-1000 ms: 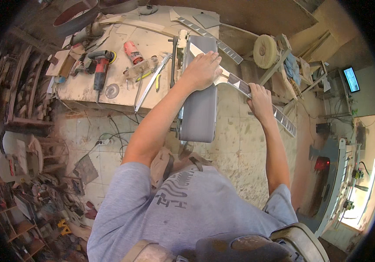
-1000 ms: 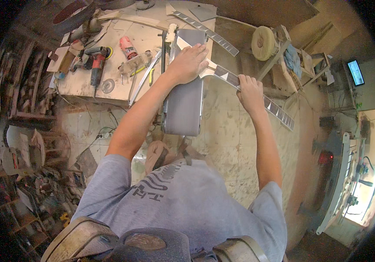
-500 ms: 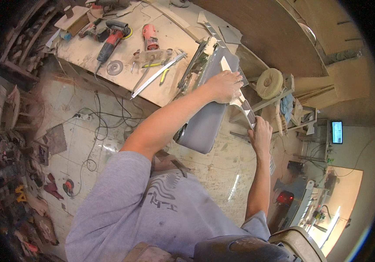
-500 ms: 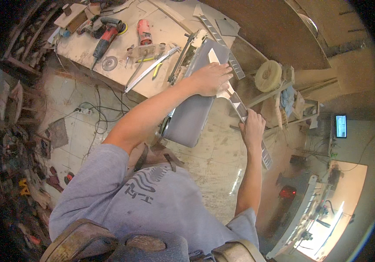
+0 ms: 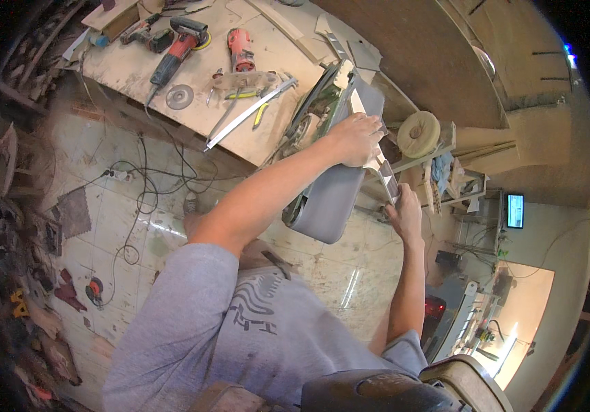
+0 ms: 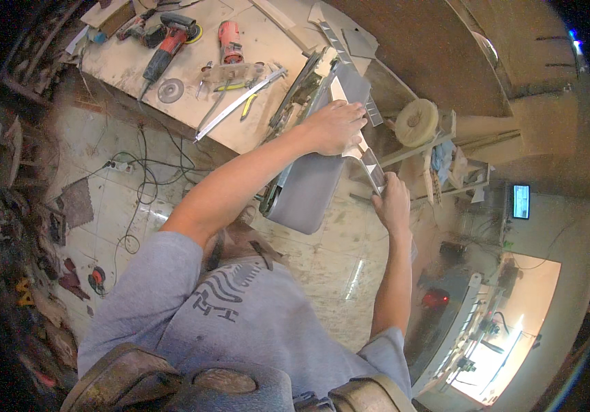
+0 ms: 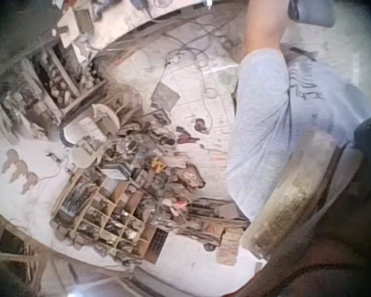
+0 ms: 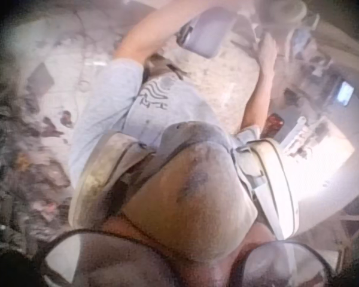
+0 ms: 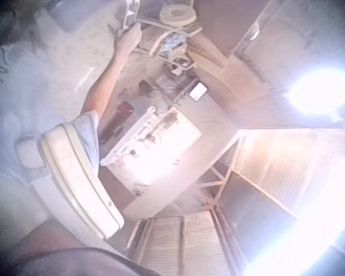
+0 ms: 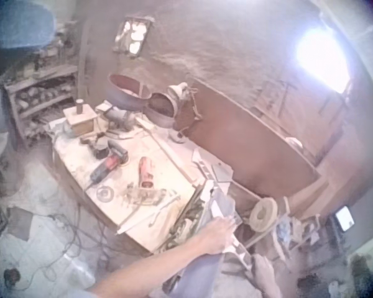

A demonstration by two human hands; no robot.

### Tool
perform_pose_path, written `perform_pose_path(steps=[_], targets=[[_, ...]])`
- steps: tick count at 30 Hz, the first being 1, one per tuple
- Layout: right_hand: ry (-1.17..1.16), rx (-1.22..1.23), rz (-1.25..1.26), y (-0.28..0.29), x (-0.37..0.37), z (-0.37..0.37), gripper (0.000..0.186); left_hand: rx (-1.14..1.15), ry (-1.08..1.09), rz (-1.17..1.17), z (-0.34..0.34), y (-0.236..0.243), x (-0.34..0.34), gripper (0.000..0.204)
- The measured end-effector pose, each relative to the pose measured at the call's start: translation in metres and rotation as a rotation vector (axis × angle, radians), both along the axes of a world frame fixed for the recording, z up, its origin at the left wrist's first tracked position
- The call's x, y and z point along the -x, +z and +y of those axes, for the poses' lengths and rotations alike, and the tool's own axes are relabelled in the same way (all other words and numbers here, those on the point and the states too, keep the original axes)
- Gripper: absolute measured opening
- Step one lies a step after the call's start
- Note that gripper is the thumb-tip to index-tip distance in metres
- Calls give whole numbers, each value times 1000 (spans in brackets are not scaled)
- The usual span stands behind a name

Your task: The person sands the back of a guitar neck using a belt sander, turning the neck to reach different sides, then measures the neck with a pair of calipers.

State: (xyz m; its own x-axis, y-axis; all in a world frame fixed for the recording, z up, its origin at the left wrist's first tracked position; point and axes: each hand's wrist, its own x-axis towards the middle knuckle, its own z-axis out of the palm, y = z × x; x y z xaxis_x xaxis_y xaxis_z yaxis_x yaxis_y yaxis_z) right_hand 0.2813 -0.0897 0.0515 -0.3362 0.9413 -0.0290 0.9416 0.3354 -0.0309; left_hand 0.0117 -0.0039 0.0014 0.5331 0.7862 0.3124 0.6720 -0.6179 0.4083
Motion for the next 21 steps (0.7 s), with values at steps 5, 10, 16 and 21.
perform_pose_path(steps=[5,10,16,21], targets=[[-95,269,333,14,30,13,68,12,-39,25,-6,3,8,58],[84,90,478,-6,40,15,89,-1,-126,9,8,-4,8,59],[101,41,453,-11,28,6,84,78,-199,34,17,3,5,55],[67,37,388,2,26,1,87,82,52,-324,44,48,-18,31]])
